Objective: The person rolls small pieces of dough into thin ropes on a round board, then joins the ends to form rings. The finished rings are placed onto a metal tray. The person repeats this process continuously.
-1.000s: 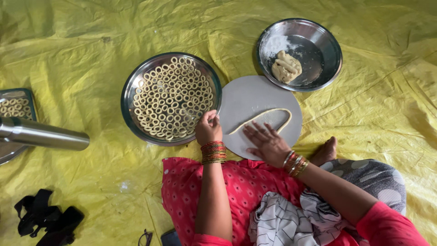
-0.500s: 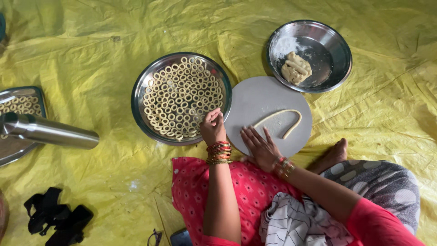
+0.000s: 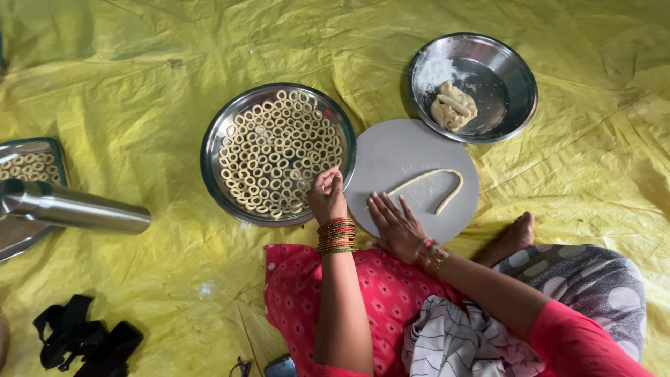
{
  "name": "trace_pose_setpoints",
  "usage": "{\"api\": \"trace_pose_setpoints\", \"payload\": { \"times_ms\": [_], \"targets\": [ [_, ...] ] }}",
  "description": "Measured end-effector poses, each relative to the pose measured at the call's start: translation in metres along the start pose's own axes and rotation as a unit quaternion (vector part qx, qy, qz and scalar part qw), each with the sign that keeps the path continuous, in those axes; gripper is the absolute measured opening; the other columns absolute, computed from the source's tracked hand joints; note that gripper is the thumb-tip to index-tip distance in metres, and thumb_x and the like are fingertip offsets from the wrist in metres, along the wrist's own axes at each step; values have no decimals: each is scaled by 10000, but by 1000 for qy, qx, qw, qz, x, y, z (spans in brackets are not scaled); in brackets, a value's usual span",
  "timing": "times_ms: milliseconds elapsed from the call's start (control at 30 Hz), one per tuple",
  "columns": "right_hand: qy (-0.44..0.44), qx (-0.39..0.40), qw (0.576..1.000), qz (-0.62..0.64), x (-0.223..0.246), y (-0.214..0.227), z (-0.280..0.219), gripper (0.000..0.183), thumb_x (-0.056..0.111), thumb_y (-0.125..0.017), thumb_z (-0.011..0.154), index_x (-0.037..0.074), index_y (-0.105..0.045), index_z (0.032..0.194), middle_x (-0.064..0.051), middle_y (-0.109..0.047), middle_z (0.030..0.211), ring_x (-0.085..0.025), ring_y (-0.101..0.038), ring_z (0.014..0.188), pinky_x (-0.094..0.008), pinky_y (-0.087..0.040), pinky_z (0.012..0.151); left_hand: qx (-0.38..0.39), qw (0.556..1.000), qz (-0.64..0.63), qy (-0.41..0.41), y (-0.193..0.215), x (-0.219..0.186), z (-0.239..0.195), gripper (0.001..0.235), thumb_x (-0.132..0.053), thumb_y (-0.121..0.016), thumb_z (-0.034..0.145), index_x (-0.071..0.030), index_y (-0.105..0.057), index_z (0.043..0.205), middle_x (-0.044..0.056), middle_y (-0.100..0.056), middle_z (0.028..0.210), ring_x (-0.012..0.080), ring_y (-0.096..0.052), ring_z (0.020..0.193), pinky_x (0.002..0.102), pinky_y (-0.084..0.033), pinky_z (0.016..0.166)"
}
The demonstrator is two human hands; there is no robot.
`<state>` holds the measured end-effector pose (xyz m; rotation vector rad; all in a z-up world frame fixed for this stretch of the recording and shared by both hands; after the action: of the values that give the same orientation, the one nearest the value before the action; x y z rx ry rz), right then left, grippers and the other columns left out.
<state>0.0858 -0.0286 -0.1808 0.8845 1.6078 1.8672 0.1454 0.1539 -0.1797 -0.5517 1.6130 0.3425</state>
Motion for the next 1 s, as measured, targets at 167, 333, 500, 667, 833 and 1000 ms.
{"api": "trace_pose_setpoints", "payload": {
  "times_ms": [167, 333, 500, 667, 833, 1000],
  "targets": [
    [-10, 97, 995, -12, -26, 5, -29, 896, 665, -393, 966, 95, -162, 1619, -112, -180, 1698, -276, -132, 1561, -605, -21, 1208, -6, 999, -1, -40, -8, -7, -1, 199, -114, -681, 939, -17, -748, 1099, 136, -781, 1064, 189, -753, 968, 315, -599, 868],
    [-45, 50, 996, -53, -49, 22, -20, 913, 711, -388, 939, 115, -188, 1602, -77, -225, 1670, -290, -133, 1546, -608, -26, 1210, -3, 1000, 10, -15, -9, -3, -4, 195, -117, -681, 937, -29, -743, 1100, 128, -778, 1065, 197, -756, 941, 319, -603, 858],
    [-58, 39, 994, -79, -50, 12, 17, 958, 762, -387, 902, 131, -219, 1603, -57, -261, 1664, -280, -174, 1546, -632, -48, 1205, 0, 1000, 25, -16, -9, -3, -4, 197, -124, -682, 935, -34, -749, 1098, 125, -781, 1050, 195, -761, 935, 313, -603, 853],
    [-75, 22, 995, -70, -46, 13, 14, 982, 784, -392, 891, 118, -226, 1594, -68, -264, 1664, -264, -170, 1553, -631, -43, 1211, 3, 995, 91, -35, -5, -5, -6, 168, -128, -689, 927, -67, -761, 1066, 100, -794, 1036, 178, -762, 942, 316, -581, 824],
    [-47, 38, 994, -91, -37, 19, -20, 993, 793, -391, 860, 146, -212, 1591, -45, -264, 1647, -254, -150, 1537, -629, -22, 1212, 43, 988, 144, -48, -23, -8, -12, 153, -140, -706, 920, -88, -767, 1051, 87, -798, 1015, 164, -757, 925, 305, -575, 811],
    [-34, -6, 994, -102, -37, 23, 5, 975, 792, -377, 869, 188, -199, 1614, 0, -311, 1640, -262, -190, 1541, -626, -40, 1228, 66, 978, 194, -49, -32, -12, -20, 149, -153, -712, 908, -109, -757, 1043, 59, -787, 990, 163, -759, 869, 298, -584, 789]
  ]
}}
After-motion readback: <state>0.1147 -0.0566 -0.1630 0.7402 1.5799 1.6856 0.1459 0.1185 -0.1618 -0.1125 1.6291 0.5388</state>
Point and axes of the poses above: each hand's wrist, its own z-axis towards the middle knuckle, its own y-axis out of the back of the hand, x = y × z, the point moved 8 cm from there along z, towards the middle knuckle
